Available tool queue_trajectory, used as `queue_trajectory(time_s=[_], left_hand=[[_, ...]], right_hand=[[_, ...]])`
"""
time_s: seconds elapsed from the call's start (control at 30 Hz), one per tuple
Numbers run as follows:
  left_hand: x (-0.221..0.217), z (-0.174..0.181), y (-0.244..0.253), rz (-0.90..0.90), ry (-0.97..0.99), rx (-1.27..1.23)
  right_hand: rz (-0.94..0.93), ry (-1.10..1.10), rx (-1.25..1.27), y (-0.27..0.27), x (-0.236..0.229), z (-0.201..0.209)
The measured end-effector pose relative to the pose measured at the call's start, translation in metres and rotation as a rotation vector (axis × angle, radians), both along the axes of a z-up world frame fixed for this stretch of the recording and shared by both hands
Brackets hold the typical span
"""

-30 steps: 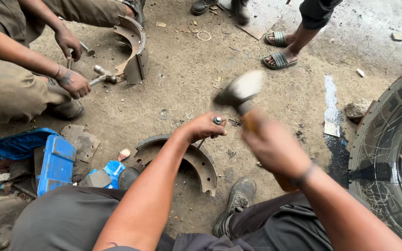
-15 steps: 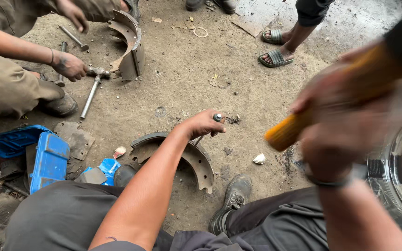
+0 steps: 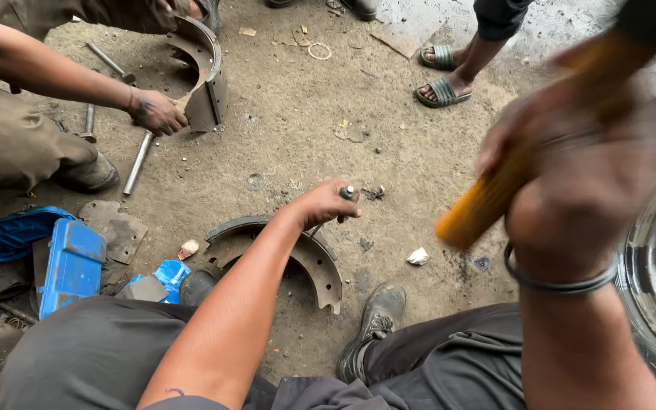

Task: The person replaces rivets on a heavy-duty brake shoe by hammering a punch into metal fasteners and cleaning the metal surface with a scraper and hammer.

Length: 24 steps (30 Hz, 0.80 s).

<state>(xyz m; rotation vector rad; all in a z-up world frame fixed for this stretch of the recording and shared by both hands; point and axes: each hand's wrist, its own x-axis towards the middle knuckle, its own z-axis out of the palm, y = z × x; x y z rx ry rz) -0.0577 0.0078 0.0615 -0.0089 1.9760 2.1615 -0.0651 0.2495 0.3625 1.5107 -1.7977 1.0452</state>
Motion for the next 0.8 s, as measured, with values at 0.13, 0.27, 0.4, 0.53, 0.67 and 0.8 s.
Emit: queue_trajectory(time_s=[0.13, 0.27, 0.4, 0.53, 0.67, 0.8], left_hand=[[-0.002, 0.002, -0.001, 0.042, -0.027, -0.079], [0.005, 0.002, 0.006, 0.076, -0.036, -0.038], [0.004, 0.003, 0.004, 0.056, -0.017, -0.089], [0.001, -0.007, 0.004, 0.074, 0.043, -0.004], [0.000, -0.013, 0.005, 0.101, 0.036, -0.007], [0.002, -0.009, 0.006, 0.116, 0.008, -0.016]], right_hand=[[0.301, -0.560, -0.191, -0.016, -0.005, -0.046], [-0.371, -0.716, 0.967, -0.029, 0.005, -0.114], [-0.390, -1.185, 0.731, -0.016, 0.009, -0.086], [-0.005, -0.905, 0.152, 0.000, 0.003, -0.027], [0.202, -0.601, -0.279, -0.009, -0.004, -0.040], [-0.151, -0.445, 0.563, -0.020, 0.000, -0.103]])
